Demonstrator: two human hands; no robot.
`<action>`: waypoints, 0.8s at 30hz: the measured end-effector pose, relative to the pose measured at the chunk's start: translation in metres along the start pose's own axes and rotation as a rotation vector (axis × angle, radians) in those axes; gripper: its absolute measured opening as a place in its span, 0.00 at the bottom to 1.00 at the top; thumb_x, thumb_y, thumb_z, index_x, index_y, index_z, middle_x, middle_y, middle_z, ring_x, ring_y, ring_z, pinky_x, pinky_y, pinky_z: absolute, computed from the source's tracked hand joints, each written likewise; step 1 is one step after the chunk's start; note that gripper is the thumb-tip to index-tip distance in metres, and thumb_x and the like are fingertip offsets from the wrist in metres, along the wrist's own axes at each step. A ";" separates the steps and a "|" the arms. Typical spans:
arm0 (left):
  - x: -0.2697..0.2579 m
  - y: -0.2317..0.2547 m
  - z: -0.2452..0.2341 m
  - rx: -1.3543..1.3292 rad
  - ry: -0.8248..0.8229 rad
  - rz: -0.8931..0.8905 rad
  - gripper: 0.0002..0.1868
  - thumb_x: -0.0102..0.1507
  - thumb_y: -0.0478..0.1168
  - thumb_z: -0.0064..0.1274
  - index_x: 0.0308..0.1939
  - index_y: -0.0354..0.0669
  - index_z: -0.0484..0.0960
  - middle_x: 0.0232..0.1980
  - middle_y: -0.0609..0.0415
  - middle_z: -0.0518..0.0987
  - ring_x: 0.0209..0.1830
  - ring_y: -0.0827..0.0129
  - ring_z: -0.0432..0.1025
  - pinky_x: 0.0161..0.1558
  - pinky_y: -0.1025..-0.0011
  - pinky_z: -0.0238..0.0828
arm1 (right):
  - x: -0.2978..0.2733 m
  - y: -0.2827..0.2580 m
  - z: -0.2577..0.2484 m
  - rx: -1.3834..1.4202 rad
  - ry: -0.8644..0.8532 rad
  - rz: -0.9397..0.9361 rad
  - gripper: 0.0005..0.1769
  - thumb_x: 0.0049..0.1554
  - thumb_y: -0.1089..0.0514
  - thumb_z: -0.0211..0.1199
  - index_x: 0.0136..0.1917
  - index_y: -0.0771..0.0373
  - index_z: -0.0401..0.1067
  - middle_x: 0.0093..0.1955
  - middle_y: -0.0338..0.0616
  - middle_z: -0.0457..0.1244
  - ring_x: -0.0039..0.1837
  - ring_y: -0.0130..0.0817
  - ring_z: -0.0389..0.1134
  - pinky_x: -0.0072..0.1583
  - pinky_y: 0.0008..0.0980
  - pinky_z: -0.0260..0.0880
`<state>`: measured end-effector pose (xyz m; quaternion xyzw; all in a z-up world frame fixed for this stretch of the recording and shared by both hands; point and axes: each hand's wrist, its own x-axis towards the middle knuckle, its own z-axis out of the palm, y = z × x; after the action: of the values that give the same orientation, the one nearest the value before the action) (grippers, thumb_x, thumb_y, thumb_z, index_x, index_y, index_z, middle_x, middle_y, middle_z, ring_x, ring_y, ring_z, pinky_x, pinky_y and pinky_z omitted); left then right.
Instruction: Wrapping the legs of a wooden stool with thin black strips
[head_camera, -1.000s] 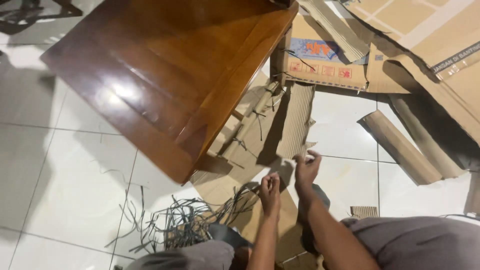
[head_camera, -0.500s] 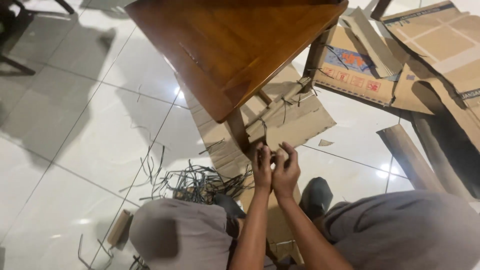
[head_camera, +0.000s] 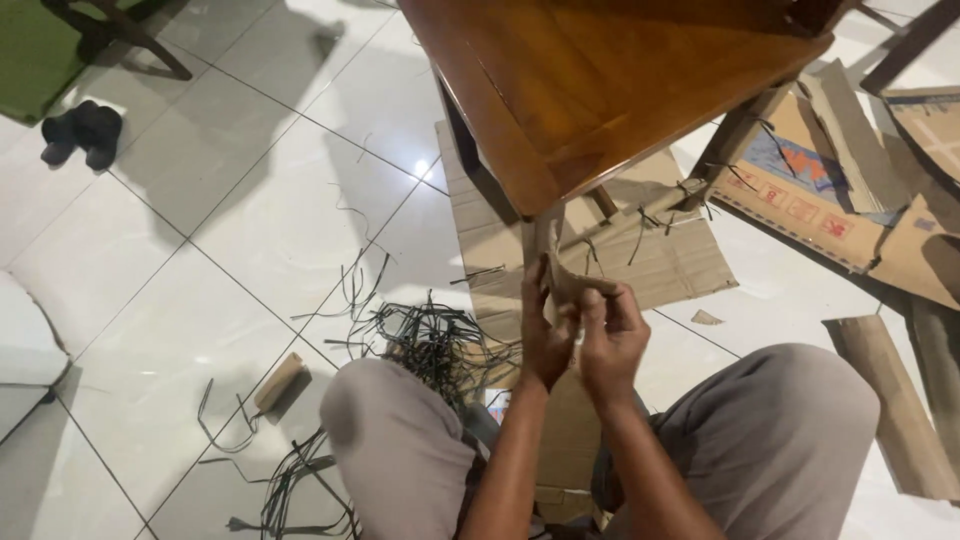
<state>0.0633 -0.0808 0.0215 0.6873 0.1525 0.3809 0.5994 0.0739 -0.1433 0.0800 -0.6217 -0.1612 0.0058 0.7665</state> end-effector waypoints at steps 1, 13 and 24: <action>0.005 0.001 -0.005 0.000 0.005 0.002 0.42 0.62 0.31 0.56 0.79 0.42 0.56 0.78 0.36 0.60 0.77 0.36 0.54 0.70 0.38 0.58 | 0.005 0.000 -0.001 0.001 -0.005 -0.001 0.09 0.67 0.61 0.56 0.55 0.67 0.74 0.45 0.53 0.69 0.41 0.40 0.73 0.48 0.37 0.77; 0.067 -0.036 -0.019 0.389 0.164 0.005 0.43 0.48 0.44 0.65 0.68 0.45 0.69 0.57 0.49 0.73 0.62 0.51 0.70 0.69 0.58 0.64 | 0.057 0.060 0.006 -0.155 -0.388 0.032 0.14 0.67 0.50 0.60 0.55 0.65 0.71 0.46 0.55 0.69 0.53 0.47 0.73 0.61 0.52 0.70; 0.101 -0.052 -0.018 0.277 0.018 0.063 0.40 0.64 0.37 0.53 0.77 0.37 0.55 0.63 0.37 0.66 0.69 0.38 0.61 0.74 0.52 0.57 | 0.095 0.069 0.039 -0.573 -0.301 0.046 0.35 0.58 0.48 0.71 0.67 0.67 0.56 0.46 0.63 0.69 0.52 0.64 0.73 0.55 0.66 0.71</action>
<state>0.1301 0.0112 0.0072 0.7646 0.1872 0.3810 0.4849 0.1676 -0.0707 0.0434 -0.8078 -0.2536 0.0693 0.5276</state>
